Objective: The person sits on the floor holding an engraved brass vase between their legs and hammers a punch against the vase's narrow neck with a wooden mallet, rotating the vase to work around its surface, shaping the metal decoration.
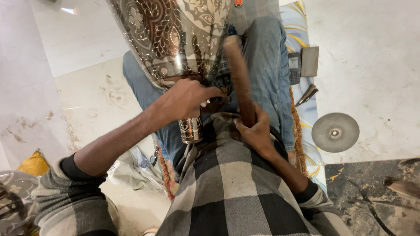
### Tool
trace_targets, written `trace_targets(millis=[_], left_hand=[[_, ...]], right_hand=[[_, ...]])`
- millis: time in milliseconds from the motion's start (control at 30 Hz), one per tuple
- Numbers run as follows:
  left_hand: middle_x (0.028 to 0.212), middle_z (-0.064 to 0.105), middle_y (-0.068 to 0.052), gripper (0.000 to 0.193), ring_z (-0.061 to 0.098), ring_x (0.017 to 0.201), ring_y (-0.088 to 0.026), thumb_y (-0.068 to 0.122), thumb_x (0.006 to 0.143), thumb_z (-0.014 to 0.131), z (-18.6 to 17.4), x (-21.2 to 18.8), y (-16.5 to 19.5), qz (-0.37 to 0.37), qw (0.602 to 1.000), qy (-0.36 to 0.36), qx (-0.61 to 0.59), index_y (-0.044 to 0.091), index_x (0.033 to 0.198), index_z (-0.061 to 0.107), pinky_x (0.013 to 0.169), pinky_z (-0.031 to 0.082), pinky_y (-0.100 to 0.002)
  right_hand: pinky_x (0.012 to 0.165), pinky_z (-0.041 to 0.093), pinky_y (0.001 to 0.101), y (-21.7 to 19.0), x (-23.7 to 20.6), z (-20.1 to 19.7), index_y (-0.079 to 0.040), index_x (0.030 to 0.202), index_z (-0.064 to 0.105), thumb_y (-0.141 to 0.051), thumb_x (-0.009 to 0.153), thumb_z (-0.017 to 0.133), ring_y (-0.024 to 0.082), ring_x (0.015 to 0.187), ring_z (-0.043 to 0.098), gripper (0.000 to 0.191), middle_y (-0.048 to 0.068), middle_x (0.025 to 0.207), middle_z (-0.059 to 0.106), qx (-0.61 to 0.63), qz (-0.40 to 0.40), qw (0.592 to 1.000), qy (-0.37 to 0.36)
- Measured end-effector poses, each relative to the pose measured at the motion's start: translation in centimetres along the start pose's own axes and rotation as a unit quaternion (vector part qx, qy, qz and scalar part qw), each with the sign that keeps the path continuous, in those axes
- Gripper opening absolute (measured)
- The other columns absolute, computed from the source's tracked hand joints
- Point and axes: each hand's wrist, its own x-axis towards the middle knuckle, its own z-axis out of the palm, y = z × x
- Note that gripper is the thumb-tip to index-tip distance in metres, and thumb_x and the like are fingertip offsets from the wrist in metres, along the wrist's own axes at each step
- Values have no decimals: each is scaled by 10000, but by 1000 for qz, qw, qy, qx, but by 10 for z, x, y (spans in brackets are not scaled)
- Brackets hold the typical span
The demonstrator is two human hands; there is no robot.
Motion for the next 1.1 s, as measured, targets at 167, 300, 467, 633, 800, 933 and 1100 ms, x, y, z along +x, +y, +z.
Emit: trace_targets(millis=[167, 300, 467, 633, 800, 933, 1100], left_hand=[[1025, 768, -213, 627, 785, 820, -254, -135, 655, 655, 2, 0, -13, 70, 985, 108, -114, -27, 1273, 652, 686, 645, -390], [992, 778, -184, 664, 788, 700, -254, -154, 651, 649, 46, 1, -25, -11, 994, 35, -102, -10, 1299, 650, 670, 639, -399], [995, 782, -184, 642, 790, 819, -282, -134, 651, 676, 83, 10, -31, 33, 996, 54, -61, 42, 1268, 687, 685, 632, -431], [990, 778, -195, 640, 781, 838, -305, -111, 622, 704, 104, 15, -30, 46, 994, 63, -75, 25, 1247, 688, 705, 628, -431], [981, 781, -193, 651, 773, 764, -315, -110, 604, 697, 117, 16, -33, 38, 997, 43, -56, 10, 1243, 686, 660, 610, -449], [965, 777, -183, 620, 776, 698, -266, -114, 629, 657, 119, 20, -34, 41, 998, 45, -31, 10, 1235, 706, 601, 618, -409], [890, 779, -185, 628, 774, 716, -248, -132, 620, 630, 117, 22, -28, 42, 998, 42, -17, 3, 1227, 715, 535, 611, -376]], right_hand=[[543, 515, 280, 9, -2, 3, 15, 1062, 616, -57, 856, 783, 119, 604, 632, 275, 70, 778, 655, 134, 44, 990, 16], [549, 541, 269, 51, -10, 21, 1, 1152, 604, -93, 857, 778, 110, 621, 652, 355, 56, 796, 660, 105, 40, 994, -12], [625, 552, 273, 90, -20, 25, 19, 1184, 593, -109, 872, 807, 116, 713, 660, 400, 57, 841, 667, 24, -35, 997, -59], [588, 556, 298, 108, -32, 20, 2, 1144, 573, -139, 871, 798, 113, 660, 679, 380, 50, 799, 673, 58, -13, 998, -22], [621, 559, 311, 116, -32, 20, 7, 1106, 602, -104, 867, 789, 146, 708, 671, 323, 82, 859, 681, -51, -104, 993, 8], [569, 519, 325, 112, -22, 17, 36, 1107, 584, -117, 797, 783, 170, 643, 626, 399, 90, 796, 644, -102, -32, 994, -14], [596, 513, 348, 101, -24, 11, 47, 1096, 597, -105, 790, 772, 181, 672, 604, 384, 83, 802, 636, -66, -28, 996, -49]])
